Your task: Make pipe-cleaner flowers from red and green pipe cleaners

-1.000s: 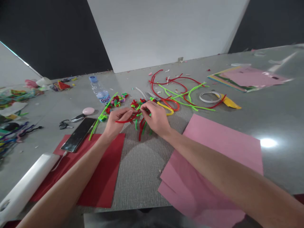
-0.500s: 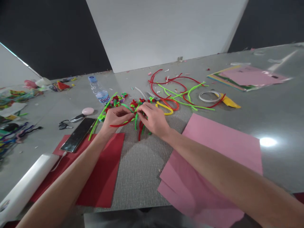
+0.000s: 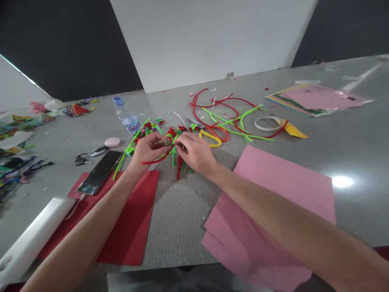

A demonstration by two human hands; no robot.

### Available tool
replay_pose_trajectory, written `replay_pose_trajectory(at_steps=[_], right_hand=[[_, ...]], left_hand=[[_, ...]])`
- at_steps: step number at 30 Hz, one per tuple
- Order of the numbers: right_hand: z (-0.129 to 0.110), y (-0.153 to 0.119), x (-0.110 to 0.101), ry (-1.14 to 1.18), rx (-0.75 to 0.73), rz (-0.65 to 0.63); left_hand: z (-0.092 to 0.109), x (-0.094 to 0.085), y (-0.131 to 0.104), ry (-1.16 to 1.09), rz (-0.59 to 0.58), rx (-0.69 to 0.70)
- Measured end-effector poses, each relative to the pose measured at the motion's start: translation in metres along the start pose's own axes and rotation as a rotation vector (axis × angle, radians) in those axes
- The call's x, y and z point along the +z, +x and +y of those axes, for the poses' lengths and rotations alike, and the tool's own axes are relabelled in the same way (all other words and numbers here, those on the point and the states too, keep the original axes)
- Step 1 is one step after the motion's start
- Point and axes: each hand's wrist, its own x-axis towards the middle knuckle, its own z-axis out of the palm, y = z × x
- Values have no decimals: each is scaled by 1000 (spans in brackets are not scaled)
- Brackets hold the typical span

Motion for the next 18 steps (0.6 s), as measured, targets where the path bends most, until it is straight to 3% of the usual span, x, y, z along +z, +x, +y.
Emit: replay_pose_trajectory(at_steps=[10,18], right_hand=[[7,1,5,102,94,-55],[10,3,5,171,130,-98]], left_hand=[[2,6,-4,134,-7,104],[-3,3,-4,151,-26,110]])
